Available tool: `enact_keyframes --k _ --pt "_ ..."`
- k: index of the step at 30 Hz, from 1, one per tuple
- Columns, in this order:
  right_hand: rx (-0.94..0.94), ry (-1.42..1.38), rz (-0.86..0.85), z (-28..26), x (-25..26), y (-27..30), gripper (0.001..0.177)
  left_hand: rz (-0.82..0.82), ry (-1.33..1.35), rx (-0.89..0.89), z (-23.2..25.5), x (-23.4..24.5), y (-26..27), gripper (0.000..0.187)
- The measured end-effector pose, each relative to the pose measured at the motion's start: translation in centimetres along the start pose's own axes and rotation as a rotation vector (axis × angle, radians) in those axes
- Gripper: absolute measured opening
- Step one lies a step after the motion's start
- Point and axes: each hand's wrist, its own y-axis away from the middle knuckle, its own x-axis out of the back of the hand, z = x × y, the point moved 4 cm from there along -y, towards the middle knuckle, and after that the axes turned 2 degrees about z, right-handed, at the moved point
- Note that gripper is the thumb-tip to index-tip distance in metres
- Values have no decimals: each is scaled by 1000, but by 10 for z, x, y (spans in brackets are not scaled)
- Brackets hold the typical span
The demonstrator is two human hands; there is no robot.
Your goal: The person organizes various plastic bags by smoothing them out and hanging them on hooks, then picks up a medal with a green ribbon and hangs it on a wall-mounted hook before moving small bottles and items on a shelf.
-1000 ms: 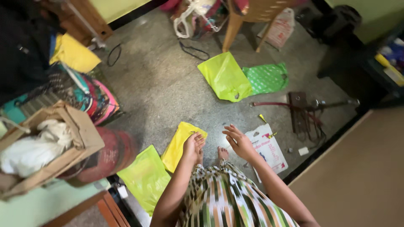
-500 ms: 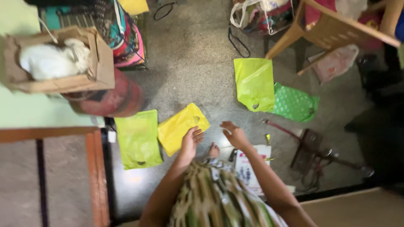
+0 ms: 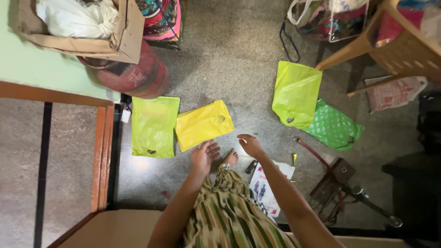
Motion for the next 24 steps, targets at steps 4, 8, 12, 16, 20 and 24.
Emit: enact_keyframes --k 4,8,12,16,20,24 --pt "44 2 -2 -4 -16 -14 27 -26 -11 67 -3 6 -28 36" --pt "-126 3 -5 17 -46 -45 27 35 -104 44 1 16 -78 38" --pt "-235 -73 -75 68 -99 -73 26 118 -101 149 -14 49 -150 42" --pt "-595 -49 -178 137 -152 -99 30 73 -270 200 -40 71 -245 52" --pt "-608 -136 -180 203 -204 -149 35 106 -452 137 -65 87 -346 54" --pt "-203 137 -21 268 -237 -212 39 164 -508 88 -92 122 -413 56"
